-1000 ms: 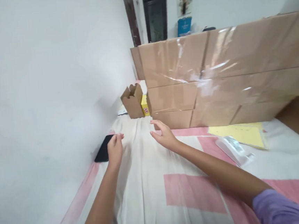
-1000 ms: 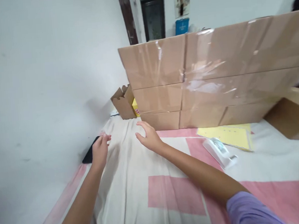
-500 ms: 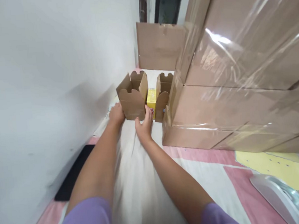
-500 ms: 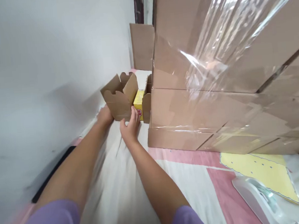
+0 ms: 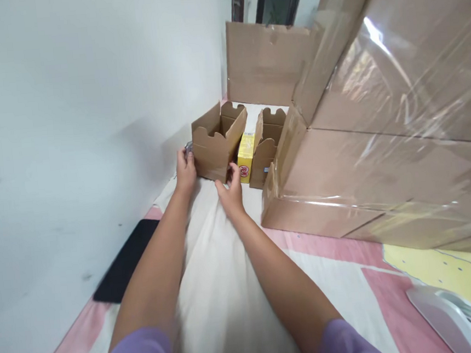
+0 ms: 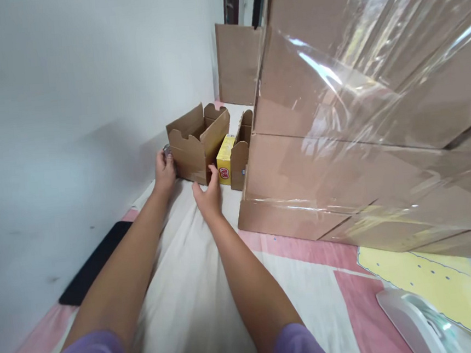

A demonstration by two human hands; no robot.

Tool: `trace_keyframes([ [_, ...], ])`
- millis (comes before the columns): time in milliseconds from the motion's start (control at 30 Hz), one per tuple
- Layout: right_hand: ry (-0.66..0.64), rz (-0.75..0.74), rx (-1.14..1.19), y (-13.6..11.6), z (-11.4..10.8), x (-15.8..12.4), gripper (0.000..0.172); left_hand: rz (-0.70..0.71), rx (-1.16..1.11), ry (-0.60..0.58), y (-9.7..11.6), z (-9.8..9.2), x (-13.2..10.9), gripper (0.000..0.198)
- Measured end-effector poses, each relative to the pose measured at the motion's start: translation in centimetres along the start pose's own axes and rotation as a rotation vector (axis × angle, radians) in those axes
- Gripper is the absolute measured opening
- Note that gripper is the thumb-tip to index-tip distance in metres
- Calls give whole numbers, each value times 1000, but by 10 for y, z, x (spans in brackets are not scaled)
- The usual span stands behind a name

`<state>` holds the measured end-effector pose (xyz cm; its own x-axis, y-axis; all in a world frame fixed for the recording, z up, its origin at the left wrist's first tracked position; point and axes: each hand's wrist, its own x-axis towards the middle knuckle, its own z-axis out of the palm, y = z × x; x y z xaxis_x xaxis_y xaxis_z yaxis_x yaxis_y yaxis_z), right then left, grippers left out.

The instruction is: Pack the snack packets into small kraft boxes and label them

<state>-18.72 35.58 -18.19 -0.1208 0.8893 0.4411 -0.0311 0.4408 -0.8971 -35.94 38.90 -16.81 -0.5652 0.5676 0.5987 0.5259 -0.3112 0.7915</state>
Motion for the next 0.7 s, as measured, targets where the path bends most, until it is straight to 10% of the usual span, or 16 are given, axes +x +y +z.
trace_keyframes([
  [200, -6, -65, 65, -22, -3, -7, 47, 9, -26, 45, 45, -27, -10, 53],
  [400, -166, -355, 110, -90, -30, -36, 22, 44, 62, 97, 147, -103, -49, 48],
  [700, -415, -623, -122, -175, -193, -163, 22, -73, 23, 103, 259, -140, -264, 43],
])
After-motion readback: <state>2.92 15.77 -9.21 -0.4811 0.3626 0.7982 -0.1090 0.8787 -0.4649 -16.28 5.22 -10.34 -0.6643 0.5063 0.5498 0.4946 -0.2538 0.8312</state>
